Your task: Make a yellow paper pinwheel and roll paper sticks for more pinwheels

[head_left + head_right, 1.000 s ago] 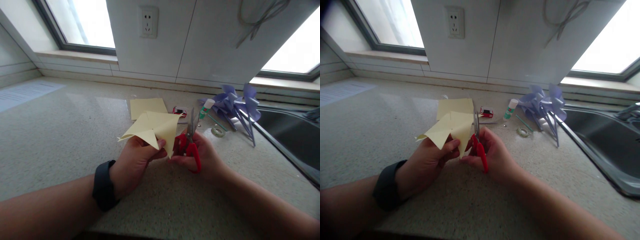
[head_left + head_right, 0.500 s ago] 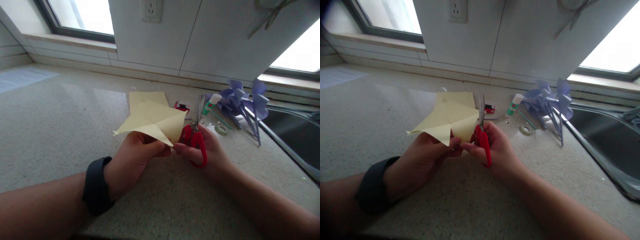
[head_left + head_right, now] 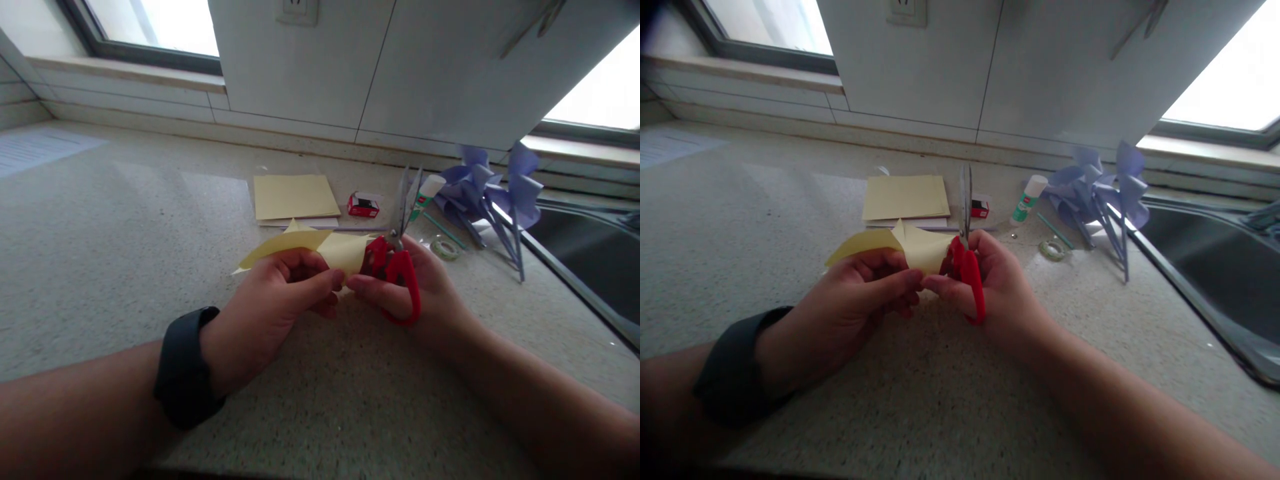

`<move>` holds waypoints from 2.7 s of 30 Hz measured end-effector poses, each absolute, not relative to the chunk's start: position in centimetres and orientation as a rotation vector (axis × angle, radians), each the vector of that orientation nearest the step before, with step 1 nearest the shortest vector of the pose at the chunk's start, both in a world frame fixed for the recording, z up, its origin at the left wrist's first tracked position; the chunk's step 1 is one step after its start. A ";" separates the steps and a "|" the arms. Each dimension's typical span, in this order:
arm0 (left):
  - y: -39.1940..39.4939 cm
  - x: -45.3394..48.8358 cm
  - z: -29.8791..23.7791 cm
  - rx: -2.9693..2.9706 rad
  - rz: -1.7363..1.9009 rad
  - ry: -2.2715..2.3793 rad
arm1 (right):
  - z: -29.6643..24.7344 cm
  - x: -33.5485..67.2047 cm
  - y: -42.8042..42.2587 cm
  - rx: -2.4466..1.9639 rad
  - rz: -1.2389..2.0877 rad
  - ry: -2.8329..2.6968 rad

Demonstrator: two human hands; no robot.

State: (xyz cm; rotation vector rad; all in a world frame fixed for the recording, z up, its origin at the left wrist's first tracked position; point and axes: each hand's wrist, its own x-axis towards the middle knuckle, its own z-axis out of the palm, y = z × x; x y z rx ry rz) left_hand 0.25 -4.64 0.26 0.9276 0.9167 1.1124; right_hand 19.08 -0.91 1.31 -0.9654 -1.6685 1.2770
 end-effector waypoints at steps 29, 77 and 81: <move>-4.7 0.2 0.2 0.964 1.065 0.894 | 1.5 19.3 -0.9 -0.932 1.246 -1.646; -4.5 0.3 1.3 0.570 1.331 0.873 | 3.5 22.2 -2.9 -1.376 1.976 -1.917; -4.6 0.3 1.4 0.603 1.317 0.887 | 3.6 22.0 -2.8 -1.389 1.956 -1.917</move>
